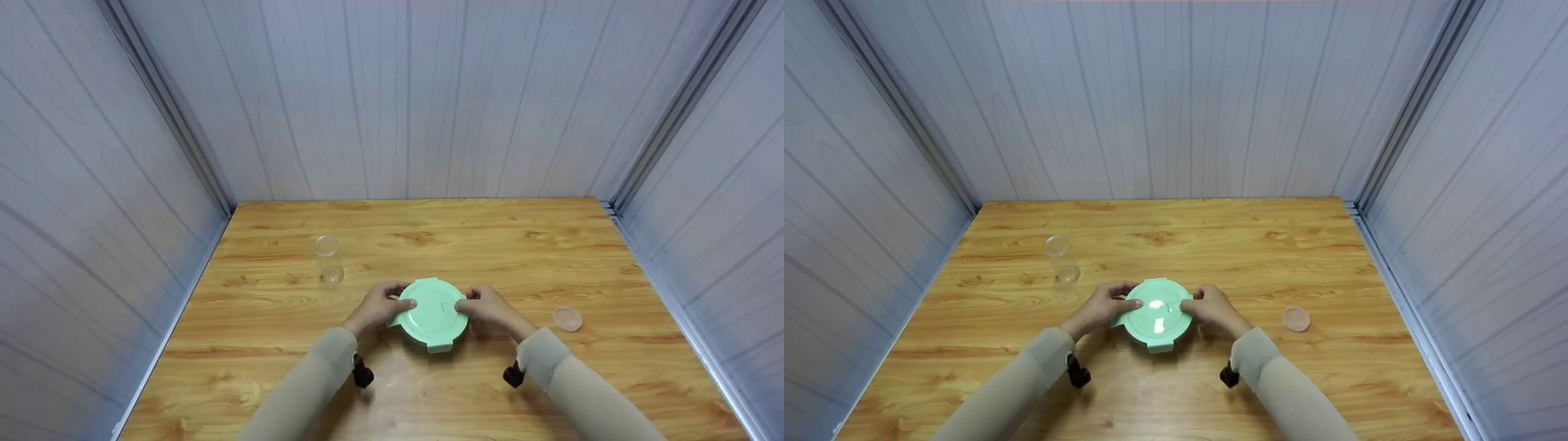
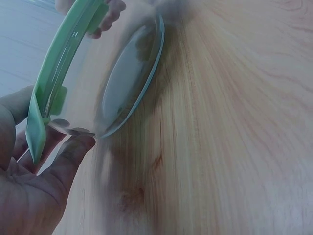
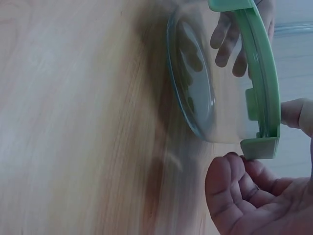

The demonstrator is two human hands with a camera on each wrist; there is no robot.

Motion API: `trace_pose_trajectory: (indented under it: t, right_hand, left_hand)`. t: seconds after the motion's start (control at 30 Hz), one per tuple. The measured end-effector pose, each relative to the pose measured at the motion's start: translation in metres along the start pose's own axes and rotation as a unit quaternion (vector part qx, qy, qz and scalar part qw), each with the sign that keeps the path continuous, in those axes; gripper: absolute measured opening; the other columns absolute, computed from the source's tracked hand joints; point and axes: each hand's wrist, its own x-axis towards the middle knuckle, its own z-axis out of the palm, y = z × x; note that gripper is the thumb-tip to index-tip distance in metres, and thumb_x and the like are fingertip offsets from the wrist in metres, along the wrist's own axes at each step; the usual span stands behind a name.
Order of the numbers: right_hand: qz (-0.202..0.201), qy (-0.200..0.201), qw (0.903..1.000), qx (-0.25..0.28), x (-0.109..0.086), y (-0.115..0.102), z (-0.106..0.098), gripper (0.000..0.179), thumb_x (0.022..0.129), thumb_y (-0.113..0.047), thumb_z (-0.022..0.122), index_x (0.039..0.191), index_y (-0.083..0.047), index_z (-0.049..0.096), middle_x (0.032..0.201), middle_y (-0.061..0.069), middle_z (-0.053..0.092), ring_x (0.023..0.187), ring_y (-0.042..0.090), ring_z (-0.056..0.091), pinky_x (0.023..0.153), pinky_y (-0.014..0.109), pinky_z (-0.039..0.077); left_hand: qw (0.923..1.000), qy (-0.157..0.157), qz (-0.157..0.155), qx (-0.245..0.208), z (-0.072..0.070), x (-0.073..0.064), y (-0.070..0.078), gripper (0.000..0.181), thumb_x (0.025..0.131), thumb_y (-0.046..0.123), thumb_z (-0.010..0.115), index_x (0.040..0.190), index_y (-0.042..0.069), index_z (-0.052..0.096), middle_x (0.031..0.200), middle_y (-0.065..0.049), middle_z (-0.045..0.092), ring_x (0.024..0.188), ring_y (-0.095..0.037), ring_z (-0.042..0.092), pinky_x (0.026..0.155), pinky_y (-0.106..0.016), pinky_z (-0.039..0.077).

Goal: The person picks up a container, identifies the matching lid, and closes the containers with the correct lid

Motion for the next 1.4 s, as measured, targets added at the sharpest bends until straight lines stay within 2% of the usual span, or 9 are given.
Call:
trace_pose_trajectory:
  t: [0.13, 0.27, 0.33, 0.43, 0.7, 1.0, 1.2, 1.4]
  right_hand:
    - [-0.005, 0.022, 0.9994, -0.026, 0.001, -0.001, 0.007, 0.043, 0.1, -0.026, 0.073, 0.13, 0.003, 0.064, 0.11, 0.014, 0.066, 0.088, 0.023, 0.064, 0.074, 0.035, 0.059]
    - [-0.018, 0.05, 0.9976, -0.045, 0.003, -0.004, 0.015, 0.057, 0.102, -0.032, 0.074, 0.144, 0.004, 0.06, 0.13, 0.021, 0.065, 0.115, 0.03, 0.063, 0.093, 0.041, 0.058]
    - [-0.027, 0.059, 0.9972, -0.036, 0.004, -0.005, 0.019, 0.059, 0.103, -0.032, 0.075, 0.147, 0.002, 0.059, 0.135, 0.022, 0.065, 0.124, 0.034, 0.061, 0.102, 0.045, 0.056]
    - [-0.042, 0.068, 0.9966, -0.021, 0.007, -0.007, 0.024, 0.059, 0.103, -0.03, 0.076, 0.149, 0.002, 0.059, 0.138, 0.023, 0.065, 0.128, 0.037, 0.061, 0.108, 0.051, 0.054]
    - [-0.052, 0.085, 0.9949, 0.011, 0.02, -0.005, 0.034, 0.055, 0.103, -0.025, 0.077, 0.146, 0.005, 0.06, 0.149, 0.024, 0.063, 0.146, 0.039, 0.055, 0.127, 0.054, 0.041]
    - [-0.061, 0.107, 0.9917, 0.035, 0.026, 0.001, 0.039, 0.041, 0.1, -0.019, 0.081, 0.133, 0.003, 0.07, 0.134, 0.02, 0.072, 0.133, 0.033, 0.063, 0.119, 0.05, 0.048]
    - [-0.062, 0.108, 0.9909, 0.05, 0.028, 0.005, 0.04, 0.038, 0.101, -0.016, 0.08, 0.132, 0.002, 0.069, 0.132, 0.019, 0.072, 0.13, 0.031, 0.063, 0.117, 0.047, 0.047]
    - [-0.057, 0.105, 0.9913, 0.055, 0.03, 0.003, 0.041, 0.04, 0.1, -0.019, 0.08, 0.133, 0.002, 0.069, 0.132, 0.018, 0.071, 0.128, 0.03, 0.063, 0.114, 0.045, 0.049]
  left_hand:
    - [0.9999, 0.0, -0.011, -0.004, -0.001, 0.0, 0.001, 0.046, 0.1, 0.02, 0.08, 0.144, 0.007, 0.07, 0.132, -0.012, 0.074, 0.109, -0.02, 0.068, 0.089, -0.027, 0.058]
    - [0.9997, -0.007, -0.021, -0.009, -0.002, -0.001, 0.002, 0.044, 0.101, 0.02, 0.08, 0.143, 0.009, 0.071, 0.134, -0.01, 0.074, 0.109, -0.02, 0.069, 0.091, -0.029, 0.059]
    - [0.9996, -0.009, -0.024, -0.012, -0.002, -0.001, 0.003, 0.044, 0.101, 0.02, 0.079, 0.143, 0.01, 0.071, 0.135, -0.009, 0.074, 0.11, -0.02, 0.069, 0.092, -0.029, 0.059]
    - [0.9994, -0.008, -0.027, -0.02, -0.001, -0.001, 0.004, 0.044, 0.101, 0.019, 0.079, 0.143, 0.011, 0.071, 0.136, -0.008, 0.074, 0.111, -0.02, 0.068, 0.093, -0.03, 0.059]
    - [0.9995, -0.006, -0.02, -0.022, 0.002, 0.0, 0.004, 0.044, 0.101, 0.02, 0.079, 0.143, 0.01, 0.071, 0.138, -0.008, 0.074, 0.116, -0.021, 0.068, 0.1, -0.035, 0.059]
    - [0.9999, 0.007, -0.001, -0.01, 0.01, -0.002, 0.004, 0.044, 0.103, 0.018, 0.077, 0.144, 0.005, 0.069, 0.137, -0.011, 0.074, 0.112, -0.021, 0.069, 0.095, -0.033, 0.061]
    - [0.9991, 0.028, 0.021, 0.025, 0.012, -0.008, 0.005, 0.04, 0.104, 0.023, 0.075, 0.14, 0.007, 0.072, 0.128, -0.008, 0.076, 0.111, -0.02, 0.066, 0.096, -0.033, 0.058]
    - [0.9983, 0.042, 0.026, 0.03, 0.008, -0.019, 0.005, 0.044, 0.101, 0.032, 0.08, 0.137, 0.009, 0.073, 0.125, -0.007, 0.074, 0.114, -0.022, 0.064, 0.101, -0.038, 0.056]
